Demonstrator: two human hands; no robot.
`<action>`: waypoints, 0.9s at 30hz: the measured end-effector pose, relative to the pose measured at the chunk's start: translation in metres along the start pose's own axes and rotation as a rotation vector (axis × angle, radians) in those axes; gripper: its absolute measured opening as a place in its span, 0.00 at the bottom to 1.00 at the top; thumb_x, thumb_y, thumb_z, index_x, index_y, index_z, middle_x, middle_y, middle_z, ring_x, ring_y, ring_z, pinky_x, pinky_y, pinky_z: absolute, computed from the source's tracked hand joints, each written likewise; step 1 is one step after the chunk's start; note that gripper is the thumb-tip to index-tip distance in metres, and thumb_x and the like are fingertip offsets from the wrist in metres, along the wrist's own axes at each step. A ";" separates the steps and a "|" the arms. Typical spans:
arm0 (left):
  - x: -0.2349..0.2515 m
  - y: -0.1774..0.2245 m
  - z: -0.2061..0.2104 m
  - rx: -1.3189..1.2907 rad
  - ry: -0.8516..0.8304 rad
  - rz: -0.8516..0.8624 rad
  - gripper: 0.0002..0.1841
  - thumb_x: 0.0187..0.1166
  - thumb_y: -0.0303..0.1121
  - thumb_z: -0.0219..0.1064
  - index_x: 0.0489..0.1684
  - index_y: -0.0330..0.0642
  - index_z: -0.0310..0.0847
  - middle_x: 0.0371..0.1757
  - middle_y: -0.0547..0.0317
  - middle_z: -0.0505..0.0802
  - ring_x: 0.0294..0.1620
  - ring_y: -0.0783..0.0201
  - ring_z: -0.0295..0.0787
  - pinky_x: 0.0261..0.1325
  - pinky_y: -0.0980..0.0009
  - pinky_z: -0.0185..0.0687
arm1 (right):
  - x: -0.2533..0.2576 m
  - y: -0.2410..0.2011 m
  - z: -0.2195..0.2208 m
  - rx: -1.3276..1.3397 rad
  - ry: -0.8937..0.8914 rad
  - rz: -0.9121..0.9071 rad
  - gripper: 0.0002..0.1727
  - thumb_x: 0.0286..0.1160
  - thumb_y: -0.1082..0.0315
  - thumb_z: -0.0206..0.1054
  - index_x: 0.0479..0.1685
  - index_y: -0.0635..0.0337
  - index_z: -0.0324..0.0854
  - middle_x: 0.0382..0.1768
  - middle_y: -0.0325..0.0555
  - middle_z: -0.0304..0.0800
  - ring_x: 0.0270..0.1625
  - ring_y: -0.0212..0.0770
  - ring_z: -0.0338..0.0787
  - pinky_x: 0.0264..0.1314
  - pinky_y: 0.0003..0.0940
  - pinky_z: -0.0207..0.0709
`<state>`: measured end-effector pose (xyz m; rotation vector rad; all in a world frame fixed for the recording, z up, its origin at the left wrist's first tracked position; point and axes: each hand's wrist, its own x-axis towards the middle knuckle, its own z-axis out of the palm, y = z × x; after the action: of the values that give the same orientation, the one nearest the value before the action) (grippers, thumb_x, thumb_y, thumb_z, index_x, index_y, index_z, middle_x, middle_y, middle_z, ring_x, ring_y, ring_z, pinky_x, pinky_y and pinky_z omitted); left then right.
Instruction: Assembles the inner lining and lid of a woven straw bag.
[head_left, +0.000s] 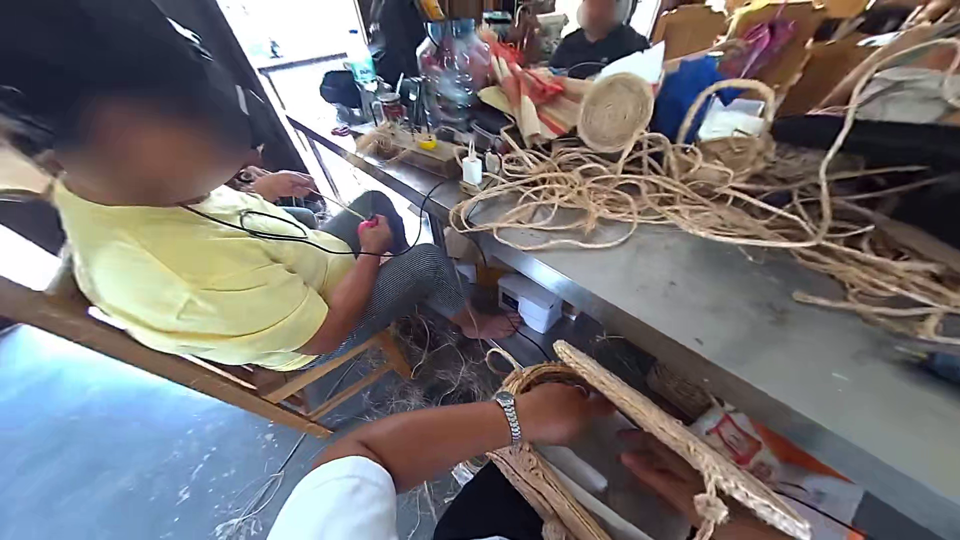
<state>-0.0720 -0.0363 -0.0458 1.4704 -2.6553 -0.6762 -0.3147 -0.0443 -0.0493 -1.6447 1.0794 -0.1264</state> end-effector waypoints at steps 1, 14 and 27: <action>-0.001 0.000 -0.001 -0.008 -0.010 0.026 0.25 0.81 0.29 0.65 0.79 0.41 0.74 0.62 0.34 0.89 0.65 0.34 0.87 0.65 0.36 0.80 | 0.004 0.008 0.003 -0.007 -0.002 -0.027 0.27 0.90 0.60 0.60 0.80 0.69 0.69 0.65 0.66 0.86 0.62 0.56 0.91 0.65 0.51 0.84; 0.002 -0.002 -0.003 0.013 -0.053 -0.049 0.29 0.80 0.30 0.66 0.83 0.47 0.71 0.67 0.35 0.87 0.69 0.34 0.84 0.62 0.35 0.80 | 0.015 0.014 0.001 -0.135 0.106 -0.092 0.28 0.90 0.59 0.60 0.80 0.71 0.71 0.73 0.65 0.81 0.72 0.54 0.85 0.77 0.47 0.75; 0.001 -0.003 -0.003 0.019 0.001 -0.036 0.26 0.80 0.33 0.65 0.79 0.39 0.74 0.66 0.36 0.88 0.70 0.37 0.85 0.67 0.38 0.79 | 0.011 0.010 -0.003 -0.167 0.168 -0.137 0.28 0.88 0.52 0.61 0.74 0.65 0.77 0.64 0.58 0.88 0.63 0.45 0.89 0.68 0.42 0.81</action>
<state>-0.0690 -0.0398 -0.0444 1.5266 -2.6478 -0.6551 -0.3162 -0.0533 -0.0613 -1.8854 1.1277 -0.2742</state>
